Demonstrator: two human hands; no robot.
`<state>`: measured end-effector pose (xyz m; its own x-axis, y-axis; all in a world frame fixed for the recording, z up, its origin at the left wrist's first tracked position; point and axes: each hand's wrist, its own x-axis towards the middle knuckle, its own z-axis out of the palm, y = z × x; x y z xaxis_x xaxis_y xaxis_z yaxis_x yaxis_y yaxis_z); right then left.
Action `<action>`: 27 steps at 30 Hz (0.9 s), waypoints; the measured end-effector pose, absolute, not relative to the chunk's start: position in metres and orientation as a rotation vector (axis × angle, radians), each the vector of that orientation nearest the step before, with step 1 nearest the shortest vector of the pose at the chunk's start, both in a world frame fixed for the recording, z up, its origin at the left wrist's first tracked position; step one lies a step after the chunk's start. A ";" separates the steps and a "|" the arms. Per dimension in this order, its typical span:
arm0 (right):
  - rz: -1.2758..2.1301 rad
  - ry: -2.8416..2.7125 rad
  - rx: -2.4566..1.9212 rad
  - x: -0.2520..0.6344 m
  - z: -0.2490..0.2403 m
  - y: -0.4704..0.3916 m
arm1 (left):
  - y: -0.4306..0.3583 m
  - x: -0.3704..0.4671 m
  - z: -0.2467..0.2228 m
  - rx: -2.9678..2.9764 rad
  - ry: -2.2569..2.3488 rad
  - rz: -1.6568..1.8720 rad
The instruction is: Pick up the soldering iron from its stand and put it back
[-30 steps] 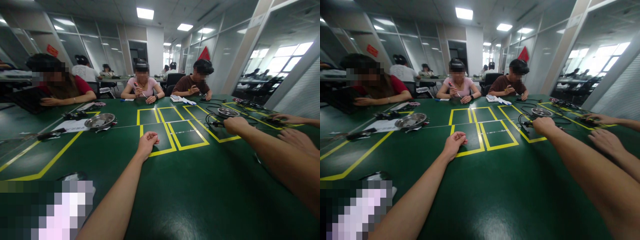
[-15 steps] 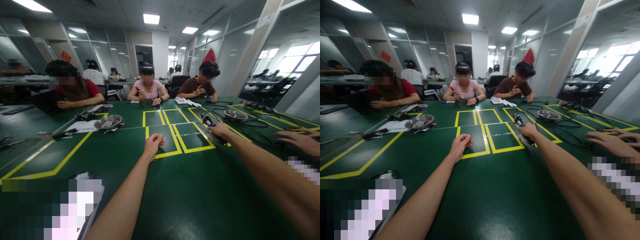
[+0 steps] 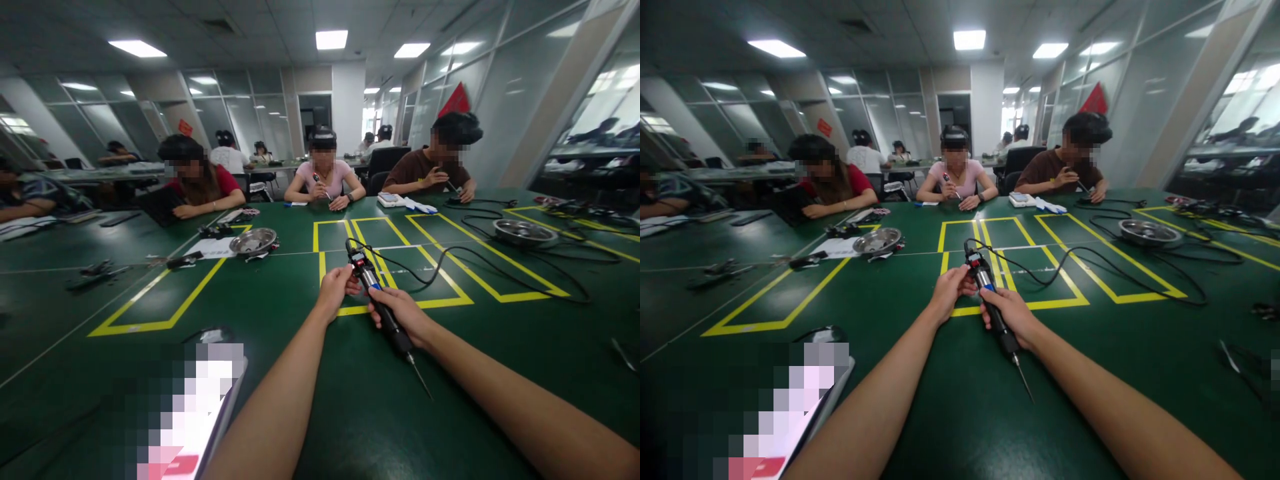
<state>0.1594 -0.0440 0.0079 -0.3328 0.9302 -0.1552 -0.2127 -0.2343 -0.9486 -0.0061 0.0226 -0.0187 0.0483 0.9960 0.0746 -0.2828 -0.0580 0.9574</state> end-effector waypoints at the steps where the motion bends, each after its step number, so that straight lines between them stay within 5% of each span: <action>1: 1.700 -1.136 -0.977 0.159 0.006 -0.047 | 0.022 -0.006 -0.019 1.101 0.920 1.323; 27: 1.679 -1.149 -0.934 0.167 0.006 -0.053 | 0.013 -0.009 -0.009 1.052 0.802 1.291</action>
<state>0.1670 -0.0528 0.0057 -0.3377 0.9356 -0.1033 -0.2421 -0.1924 -0.9510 -0.0089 0.0126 -0.0087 0.1385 0.9863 0.0897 -0.3571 -0.0347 0.9334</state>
